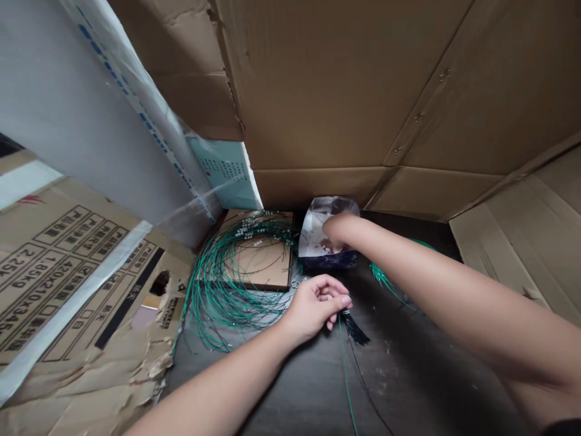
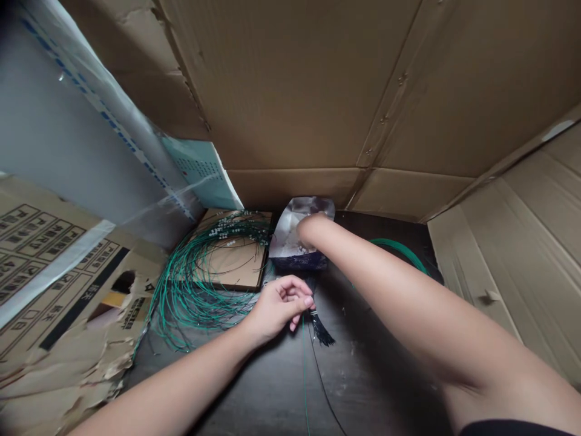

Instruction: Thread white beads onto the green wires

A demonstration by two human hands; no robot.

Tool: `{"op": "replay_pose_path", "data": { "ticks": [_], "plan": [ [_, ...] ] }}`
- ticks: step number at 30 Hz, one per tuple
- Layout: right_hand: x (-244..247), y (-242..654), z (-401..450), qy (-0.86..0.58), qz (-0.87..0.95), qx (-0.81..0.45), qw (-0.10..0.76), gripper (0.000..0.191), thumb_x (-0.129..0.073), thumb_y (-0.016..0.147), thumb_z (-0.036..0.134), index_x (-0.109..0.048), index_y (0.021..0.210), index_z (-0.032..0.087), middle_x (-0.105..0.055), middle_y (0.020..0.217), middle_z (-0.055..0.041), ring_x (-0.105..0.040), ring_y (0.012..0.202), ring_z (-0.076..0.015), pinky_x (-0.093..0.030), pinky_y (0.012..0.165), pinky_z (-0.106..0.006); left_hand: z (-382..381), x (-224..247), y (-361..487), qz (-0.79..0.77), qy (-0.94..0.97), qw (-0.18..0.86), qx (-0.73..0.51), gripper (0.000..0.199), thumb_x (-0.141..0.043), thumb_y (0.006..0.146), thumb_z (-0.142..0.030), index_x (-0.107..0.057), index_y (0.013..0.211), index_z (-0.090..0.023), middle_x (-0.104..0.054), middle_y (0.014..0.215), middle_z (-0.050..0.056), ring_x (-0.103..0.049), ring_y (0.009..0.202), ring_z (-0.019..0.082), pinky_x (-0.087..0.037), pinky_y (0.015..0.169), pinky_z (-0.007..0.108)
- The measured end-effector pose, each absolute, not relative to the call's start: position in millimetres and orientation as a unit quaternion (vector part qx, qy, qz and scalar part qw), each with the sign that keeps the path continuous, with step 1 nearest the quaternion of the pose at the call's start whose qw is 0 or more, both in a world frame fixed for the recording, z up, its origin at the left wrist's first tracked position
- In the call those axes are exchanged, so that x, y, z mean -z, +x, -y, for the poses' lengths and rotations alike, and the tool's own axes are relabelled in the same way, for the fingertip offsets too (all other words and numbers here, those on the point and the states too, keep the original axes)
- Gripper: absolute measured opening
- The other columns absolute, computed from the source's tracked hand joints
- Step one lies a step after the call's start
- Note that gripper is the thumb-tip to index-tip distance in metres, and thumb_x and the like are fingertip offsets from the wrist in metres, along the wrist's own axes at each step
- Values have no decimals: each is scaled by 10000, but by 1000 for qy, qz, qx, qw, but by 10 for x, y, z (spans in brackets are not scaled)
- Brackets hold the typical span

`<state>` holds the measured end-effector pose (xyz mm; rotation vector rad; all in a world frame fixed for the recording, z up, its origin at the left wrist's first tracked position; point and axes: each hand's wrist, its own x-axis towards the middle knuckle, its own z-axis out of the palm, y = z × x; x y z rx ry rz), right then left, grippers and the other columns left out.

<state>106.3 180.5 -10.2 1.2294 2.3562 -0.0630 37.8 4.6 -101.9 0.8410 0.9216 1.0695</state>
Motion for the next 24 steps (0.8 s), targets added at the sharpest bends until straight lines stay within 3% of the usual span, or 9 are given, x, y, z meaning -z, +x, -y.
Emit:
{"op": "replay_pose_path", "data": {
  "ticks": [3, 6, 9, 15, 21, 23, 24],
  "plan": [
    [176, 1098, -1789, 413, -869, 76, 263, 120, -847, 734, 242, -824, 805, 149, -765, 722, -91, -722, 724, -230, -543, 736, -339, -42, 1006, 375, -409, 381, 681, -473, 500, -926, 651, -516, -638, 842, -155, -723, 712, 16, -492, 398, 45, -419, 358, 172],
    [168, 1148, -1729, 380, -882, 127, 249, 130, -743, 829, 202, -842, 908, 179, -773, 751, -52, -685, 653, -174, -500, 651, -282, -35, 994, 374, -409, 388, 681, -467, 491, -922, 660, -511, -636, 839, -154, -717, 708, 15, -495, 404, 47, -423, 367, 176],
    [155, 1150, -1656, 362, -896, 130, 223, 212, -717, 827, 137, -847, 984, 196, -800, 876, -55, -697, 735, -180, -460, 639, -264, -32, 992, 372, -411, 393, 681, -462, 490, -919, 664, -510, -634, 842, -153, -714, 710, 14, -501, 408, 47, -430, 367, 175],
    [118, 1129, -1591, 372, -909, 87, 165, 201, -677, 849, 117, -853, 928, 175, -810, 899, -106, -714, 784, -227, -428, 658, -289, -49, 1005, 369, -412, 389, 681, -463, 506, -922, 646, -520, -626, 838, -157, -719, 712, 16, -503, 405, 47, -432, 365, 169],
    [-89, 1305, -1483, 409, -911, 31, 34, 314, -528, 975, 218, -831, 983, 138, -799, 1056, -178, -731, 945, -286, -471, 756, -328, -62, 1000, 368, -412, 376, 682, -473, 511, -929, 632, -520, -631, 835, -157, -726, 708, 16, -493, 391, 47, -415, 354, 172],
    [-113, 1453, -1339, 404, -912, 25, -68, 349, -476, 1027, 252, -809, 1040, 148, -789, 1085, -151, -719, 1005, -266, -487, 820, -324, -63, 996, 365, -411, 375, 681, -476, 508, -927, 635, -520, -632, 830, -157, -730, 707, 17, -494, 385, 47, -408, 353, 173],
    [-94, 1539, -1238, 389, -905, 34, -170, 331, -487, 1032, 253, -801, 1039, 149, -789, 1044, -133, -719, 988, -248, -497, 833, -318, -63, 995, 363, -410, 375, 681, -478, 506, -926, 638, -521, -632, 830, -156, -731, 707, 18, -496, 383, 48, -405, 354, 174]
  ]
}}
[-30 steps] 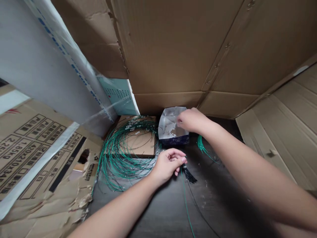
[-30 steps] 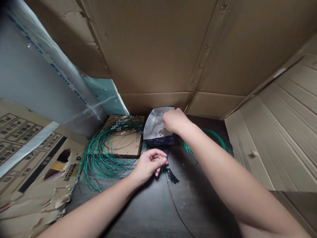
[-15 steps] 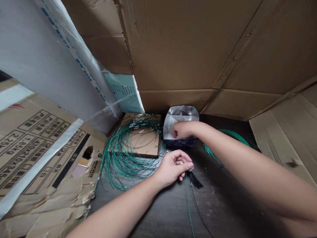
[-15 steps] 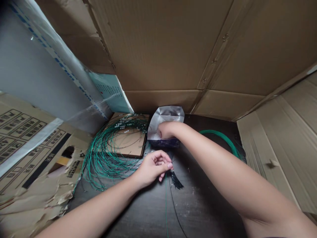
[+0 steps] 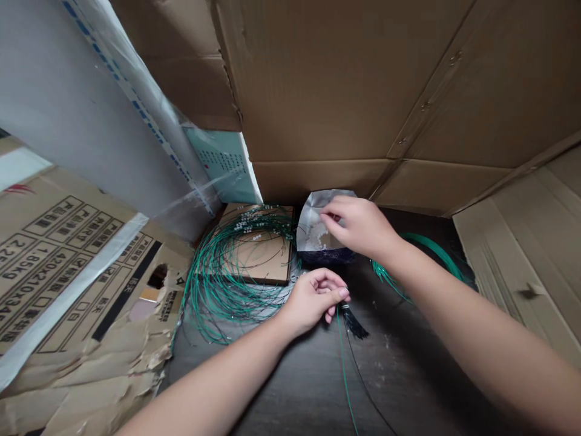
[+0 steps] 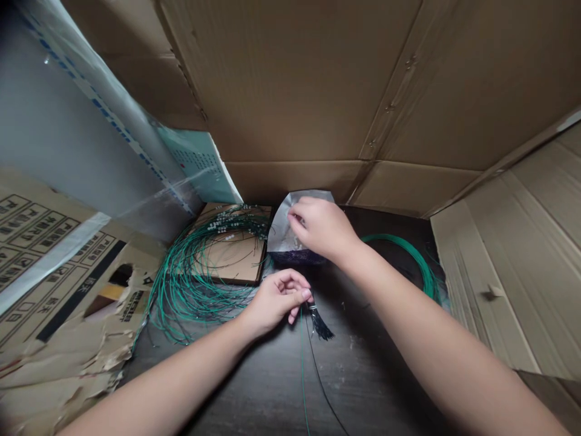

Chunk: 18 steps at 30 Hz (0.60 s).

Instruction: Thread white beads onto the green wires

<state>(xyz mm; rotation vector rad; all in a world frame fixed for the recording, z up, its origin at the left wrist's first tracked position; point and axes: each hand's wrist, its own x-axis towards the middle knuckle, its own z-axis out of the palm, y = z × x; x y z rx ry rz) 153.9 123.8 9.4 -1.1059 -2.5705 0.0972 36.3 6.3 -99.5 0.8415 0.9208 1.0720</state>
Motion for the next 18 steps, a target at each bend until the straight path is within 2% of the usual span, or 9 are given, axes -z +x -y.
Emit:
{"op": "replay_pose_path", "data": {
  "ticks": [2, 4, 10, 18],
  "plan": [
    [16, 1718, -986, -348, 858, -72, 370, 274, -522, 1022, 222, -788, 1024, 155, -782, 957, -100, -720, 896, -212, -525, 819, -310, -65, 996, 357, -406, 375, 681, -480, 508, -926, 641, -523, -636, 834, -153, -733, 708, 19, -502, 382, 49, -403, 357, 176],
    [215, 1878, -705, -334, 812, -100, 468, 224, -561, 1007, 189, -785, 994, 178, -772, 922, -82, -720, 838, -201, -545, 788, -319, -68, 1000, 353, -400, 374, 682, -484, 516, -929, 639, -527, -646, 848, -149, -732, 712, 17, -508, 385, 50, -408, 358, 177],
    [860, 2100, -173, -354, 778, -112, 507, 266, -658, 937, 93, -798, 1110, 240, -774, 942, -77, -735, 838, -219, -596, 753, -363, -73, 1018, 346, -395, 380, 679, -488, 495, -914, 685, -524, -685, 890, -136, -712, 721, 6, -513, 402, 47, -433, 366, 179],
    [971, 2133, -177, -342, 783, -80, 514, 298, -733, 905, 85, -789, 1134, 267, -771, 1004, -79, -740, 882, -222, -622, 772, -388, -57, 969, 356, -398, 374, 678, -492, 445, -909, 715, -490, -685, 876, -141, -709, 719, 4, -509, 398, 41, -425, 353, 166]
  ]
}}
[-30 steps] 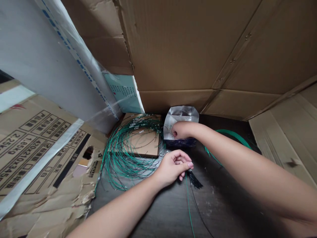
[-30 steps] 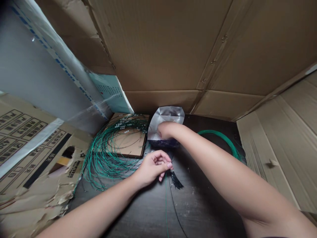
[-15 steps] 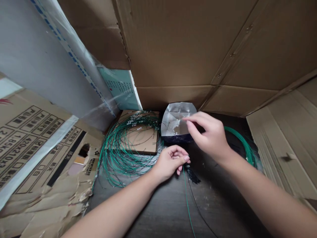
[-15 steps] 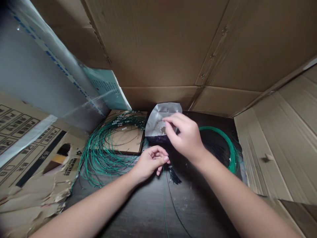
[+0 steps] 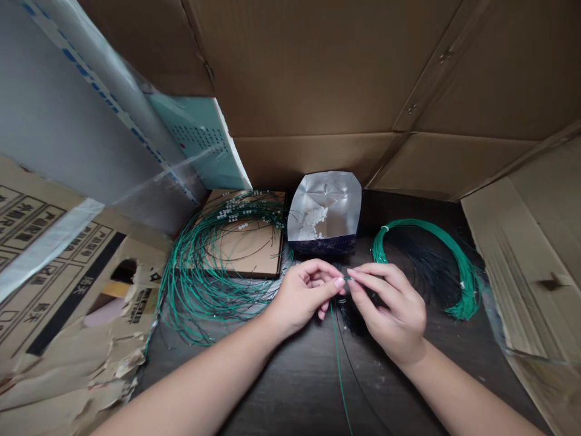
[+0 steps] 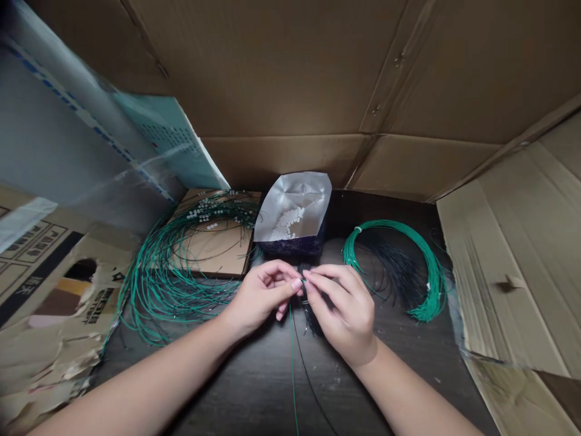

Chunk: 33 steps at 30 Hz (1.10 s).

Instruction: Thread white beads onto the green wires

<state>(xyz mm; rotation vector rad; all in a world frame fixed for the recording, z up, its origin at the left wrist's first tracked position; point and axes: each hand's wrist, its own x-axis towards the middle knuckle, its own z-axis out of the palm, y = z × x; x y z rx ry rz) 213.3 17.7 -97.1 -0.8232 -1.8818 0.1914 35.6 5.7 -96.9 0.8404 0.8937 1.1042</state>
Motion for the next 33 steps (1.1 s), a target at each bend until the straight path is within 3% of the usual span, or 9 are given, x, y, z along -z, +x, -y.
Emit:
{"op": "replay_pose_path", "data": {
  "ticks": [9, 21, 33],
  "plan": [
    [1002, 2138, -189, -320, 791, -70, 517, 267, -781, 869, 29, -763, 1084, 186, -721, 1034, -84, -706, 917, -189, -618, 800, -352, -58, 963, 346, -404, 371, 675, -493, 423, -905, 741, -463, -702, 884, -120, -689, 699, -9, -522, 393, 41, -440, 361, 163],
    [1000, 2127, -187, -320, 786, -85, 521, 312, -741, 888, -1, -761, 1144, 176, -704, 1068, -86, -695, 947, -173, -619, 820, -333, -59, 947, 363, -414, 373, 669, -491, 451, -907, 728, -497, -698, 860, -119, -681, 672, -12, -506, 387, 41, -425, 353, 159],
    [999, 2126, -192, -320, 779, -123, 525, 253, -775, 874, 25, -769, 1072, 183, -710, 1009, -65, -707, 907, -168, -625, 791, -310, -58, 922, 365, -408, 368, 673, -496, 464, -912, 722, -507, -677, 847, -127, -666, 669, -23, -500, 389, 36, -431, 353, 149]
  ]
}}
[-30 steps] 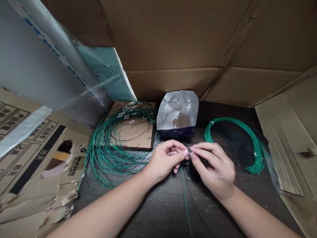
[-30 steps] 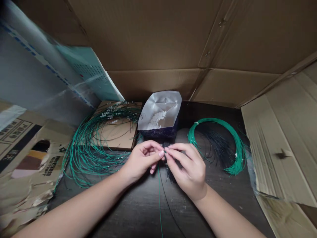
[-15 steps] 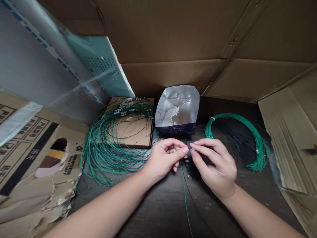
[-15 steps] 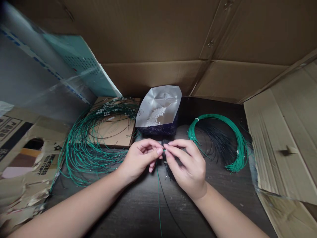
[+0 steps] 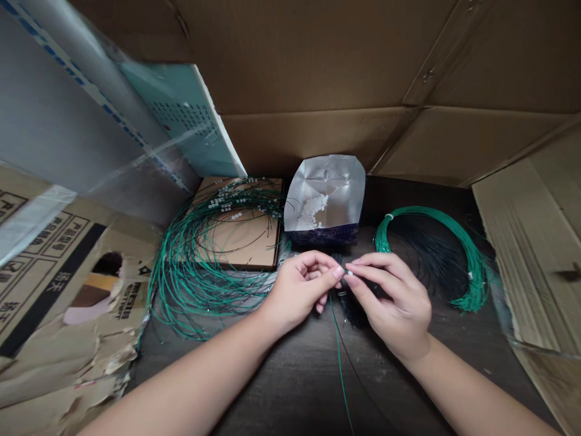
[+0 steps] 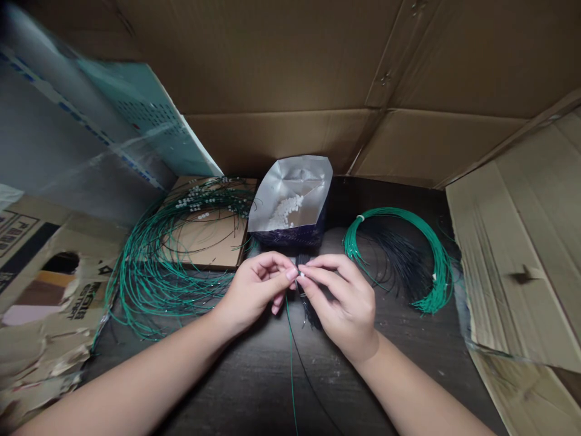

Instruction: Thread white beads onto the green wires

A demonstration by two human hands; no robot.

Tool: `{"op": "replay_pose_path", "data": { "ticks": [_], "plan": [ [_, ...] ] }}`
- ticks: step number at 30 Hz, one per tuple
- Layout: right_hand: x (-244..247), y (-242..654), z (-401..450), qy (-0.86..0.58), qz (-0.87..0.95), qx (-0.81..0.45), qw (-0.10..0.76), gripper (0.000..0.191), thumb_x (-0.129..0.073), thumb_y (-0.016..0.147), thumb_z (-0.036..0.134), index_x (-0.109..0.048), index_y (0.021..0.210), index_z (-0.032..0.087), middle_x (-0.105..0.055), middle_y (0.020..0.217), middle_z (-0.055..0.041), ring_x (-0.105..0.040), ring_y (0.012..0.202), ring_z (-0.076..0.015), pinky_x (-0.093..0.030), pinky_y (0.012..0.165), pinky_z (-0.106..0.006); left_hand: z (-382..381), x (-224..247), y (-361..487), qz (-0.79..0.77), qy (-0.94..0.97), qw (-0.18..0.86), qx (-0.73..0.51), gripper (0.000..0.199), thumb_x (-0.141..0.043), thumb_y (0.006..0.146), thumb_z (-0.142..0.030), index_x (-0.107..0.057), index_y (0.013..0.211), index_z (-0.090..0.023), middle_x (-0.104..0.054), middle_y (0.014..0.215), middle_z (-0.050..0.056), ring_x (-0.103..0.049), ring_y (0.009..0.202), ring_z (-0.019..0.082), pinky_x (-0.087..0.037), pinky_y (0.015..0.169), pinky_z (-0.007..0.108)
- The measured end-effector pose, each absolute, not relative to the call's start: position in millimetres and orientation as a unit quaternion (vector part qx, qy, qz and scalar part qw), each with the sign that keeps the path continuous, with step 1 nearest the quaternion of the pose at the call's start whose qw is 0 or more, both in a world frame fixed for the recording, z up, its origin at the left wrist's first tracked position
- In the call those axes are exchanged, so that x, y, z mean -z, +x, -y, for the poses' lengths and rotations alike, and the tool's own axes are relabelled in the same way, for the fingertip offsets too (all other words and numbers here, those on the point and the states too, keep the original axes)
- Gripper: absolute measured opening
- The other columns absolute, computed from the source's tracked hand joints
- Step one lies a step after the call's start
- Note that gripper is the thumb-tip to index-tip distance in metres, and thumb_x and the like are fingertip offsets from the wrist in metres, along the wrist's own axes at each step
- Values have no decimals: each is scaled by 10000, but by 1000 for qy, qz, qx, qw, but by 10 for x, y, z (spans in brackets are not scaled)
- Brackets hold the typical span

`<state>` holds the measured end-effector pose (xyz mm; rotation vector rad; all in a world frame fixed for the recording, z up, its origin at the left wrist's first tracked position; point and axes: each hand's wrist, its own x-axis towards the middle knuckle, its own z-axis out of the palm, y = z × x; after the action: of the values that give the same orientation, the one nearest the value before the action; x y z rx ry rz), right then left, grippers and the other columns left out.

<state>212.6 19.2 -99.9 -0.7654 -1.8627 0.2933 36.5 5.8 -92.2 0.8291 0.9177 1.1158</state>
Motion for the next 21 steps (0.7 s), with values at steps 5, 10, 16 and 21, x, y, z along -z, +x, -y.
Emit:
{"op": "replay_pose_path", "data": {
  "ticks": [5, 10, 16, 21],
  "plan": [
    [994, 2119, -197, -321, 775, -130, 529, 244, -773, 875, 26, -767, 1057, 187, -713, 988, -58, -710, 890, -167, -623, 782, -309, -50, 916, 365, -405, 371, 674, -495, 458, -912, 723, -503, -675, 840, -129, -661, 657, -26, -500, 386, 37, -426, 348, 147],
    [999, 2126, -187, -328, 773, -123, 529, 241, -765, 881, 22, -765, 1062, 180, -714, 997, -65, -708, 898, -164, -621, 780, -306, -51, 913, 358, -407, 366, 673, -497, 433, -925, 712, -459, -674, 836, -130, -664, 653, -28, -496, 381, 38, -422, 346, 149],
    [1008, 2131, -198, -340, 768, -116, 530, 250, -762, 891, 48, -772, 1084, 206, -723, 998, -64, -716, 886, -181, -634, 762, -333, -47, 925, 353, -414, 371, 665, -498, 409, -897, 741, -456, -666, 850, -136, -671, 669, -27, -496, 383, 38, -416, 353, 158],
    [1012, 2134, -201, -340, 772, -121, 524, 244, -757, 897, 62, -776, 1084, 218, -724, 994, -71, -724, 887, -199, -645, 754, -359, -42, 916, 354, -428, 376, 660, -490, 422, -893, 737, -476, -667, 854, -139, -665, 674, -26, -496, 393, 40, -420, 360, 165]
  ]
}}
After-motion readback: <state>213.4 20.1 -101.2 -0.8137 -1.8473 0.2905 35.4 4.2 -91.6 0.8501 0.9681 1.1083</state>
